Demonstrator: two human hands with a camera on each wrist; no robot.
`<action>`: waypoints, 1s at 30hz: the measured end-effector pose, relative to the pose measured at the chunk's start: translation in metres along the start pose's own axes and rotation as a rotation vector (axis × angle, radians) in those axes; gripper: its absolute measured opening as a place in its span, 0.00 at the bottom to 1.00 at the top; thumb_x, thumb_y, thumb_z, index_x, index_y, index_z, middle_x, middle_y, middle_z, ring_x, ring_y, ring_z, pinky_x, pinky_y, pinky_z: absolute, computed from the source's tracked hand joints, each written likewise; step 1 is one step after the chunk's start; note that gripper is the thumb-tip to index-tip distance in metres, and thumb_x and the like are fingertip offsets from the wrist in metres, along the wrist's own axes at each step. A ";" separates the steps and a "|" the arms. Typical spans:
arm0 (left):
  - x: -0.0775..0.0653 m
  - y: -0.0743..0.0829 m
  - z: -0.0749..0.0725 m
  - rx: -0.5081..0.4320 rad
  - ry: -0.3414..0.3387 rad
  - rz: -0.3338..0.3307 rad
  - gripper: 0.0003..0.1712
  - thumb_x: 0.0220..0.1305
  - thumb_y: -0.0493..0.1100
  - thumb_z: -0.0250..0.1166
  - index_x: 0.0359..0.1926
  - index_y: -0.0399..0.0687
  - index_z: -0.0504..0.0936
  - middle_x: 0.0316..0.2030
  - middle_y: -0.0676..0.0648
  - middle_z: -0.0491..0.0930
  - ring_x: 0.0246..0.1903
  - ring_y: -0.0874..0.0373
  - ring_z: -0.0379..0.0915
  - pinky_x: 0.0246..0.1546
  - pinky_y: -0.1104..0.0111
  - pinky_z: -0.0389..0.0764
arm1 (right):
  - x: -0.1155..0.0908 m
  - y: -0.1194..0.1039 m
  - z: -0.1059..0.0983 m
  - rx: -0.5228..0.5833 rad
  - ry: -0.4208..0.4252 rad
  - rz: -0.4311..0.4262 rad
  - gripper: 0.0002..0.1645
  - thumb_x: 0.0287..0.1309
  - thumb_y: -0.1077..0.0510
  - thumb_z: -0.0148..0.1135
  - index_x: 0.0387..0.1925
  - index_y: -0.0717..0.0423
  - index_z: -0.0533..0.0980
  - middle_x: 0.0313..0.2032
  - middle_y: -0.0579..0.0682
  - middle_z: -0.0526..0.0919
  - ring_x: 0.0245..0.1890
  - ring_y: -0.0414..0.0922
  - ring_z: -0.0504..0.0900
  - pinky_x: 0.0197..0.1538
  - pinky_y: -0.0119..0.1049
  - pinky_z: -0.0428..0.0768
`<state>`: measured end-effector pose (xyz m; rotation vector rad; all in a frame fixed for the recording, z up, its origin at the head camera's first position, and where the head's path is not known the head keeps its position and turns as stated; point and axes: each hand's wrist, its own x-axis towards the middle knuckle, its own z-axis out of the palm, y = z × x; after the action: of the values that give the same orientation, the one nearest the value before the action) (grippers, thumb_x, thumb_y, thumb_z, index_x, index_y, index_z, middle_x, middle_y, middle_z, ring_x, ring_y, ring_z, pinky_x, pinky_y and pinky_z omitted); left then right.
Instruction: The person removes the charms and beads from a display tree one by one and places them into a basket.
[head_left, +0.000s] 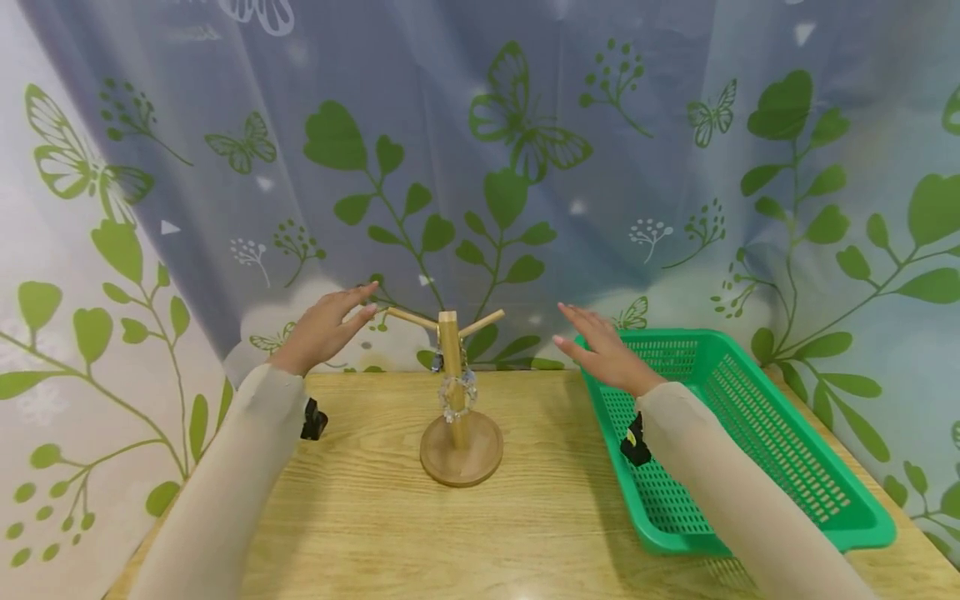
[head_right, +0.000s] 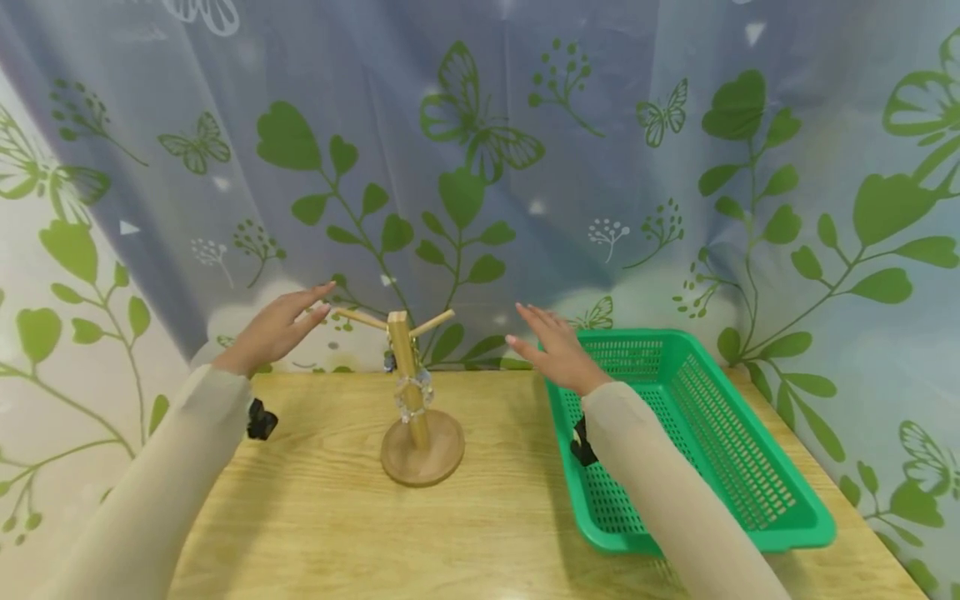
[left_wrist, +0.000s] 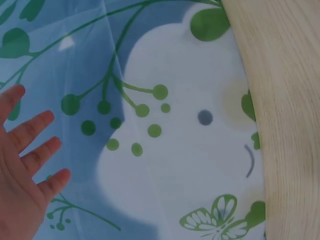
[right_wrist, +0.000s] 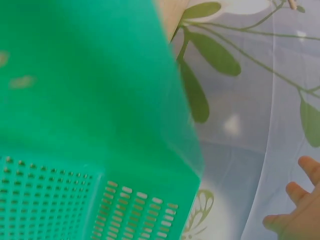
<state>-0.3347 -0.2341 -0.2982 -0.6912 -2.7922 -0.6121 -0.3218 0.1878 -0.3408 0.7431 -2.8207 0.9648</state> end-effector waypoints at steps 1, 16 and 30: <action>0.000 0.000 0.000 -0.021 0.008 -0.002 0.33 0.74 0.58 0.40 0.73 0.48 0.54 0.69 0.38 0.56 0.67 0.37 0.50 0.65 0.42 0.51 | 0.000 -0.001 0.001 0.011 -0.004 0.003 0.40 0.69 0.37 0.42 0.74 0.44 0.43 0.73 0.58 0.44 0.72 0.61 0.37 0.65 0.68 0.40; -0.010 0.011 -0.006 -0.255 0.103 -0.049 0.32 0.73 0.61 0.39 0.72 0.55 0.56 0.69 0.44 0.58 0.67 0.42 0.55 0.64 0.43 0.55 | 0.003 -0.023 0.015 0.143 -0.025 0.026 0.43 0.66 0.33 0.43 0.74 0.41 0.43 0.74 0.52 0.43 0.73 0.56 0.37 0.66 0.66 0.41; -0.007 0.031 0.001 -0.404 0.087 -0.029 0.30 0.73 0.61 0.41 0.71 0.61 0.58 0.66 0.45 0.65 0.66 0.45 0.57 0.62 0.46 0.61 | 0.009 -0.055 0.030 0.201 -0.105 0.092 0.44 0.65 0.34 0.46 0.74 0.42 0.42 0.74 0.52 0.41 0.73 0.55 0.38 0.68 0.62 0.46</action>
<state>-0.3138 -0.2110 -0.2905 -0.6739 -2.6244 -1.2014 -0.3011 0.1283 -0.3324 0.7074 -2.9006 1.2758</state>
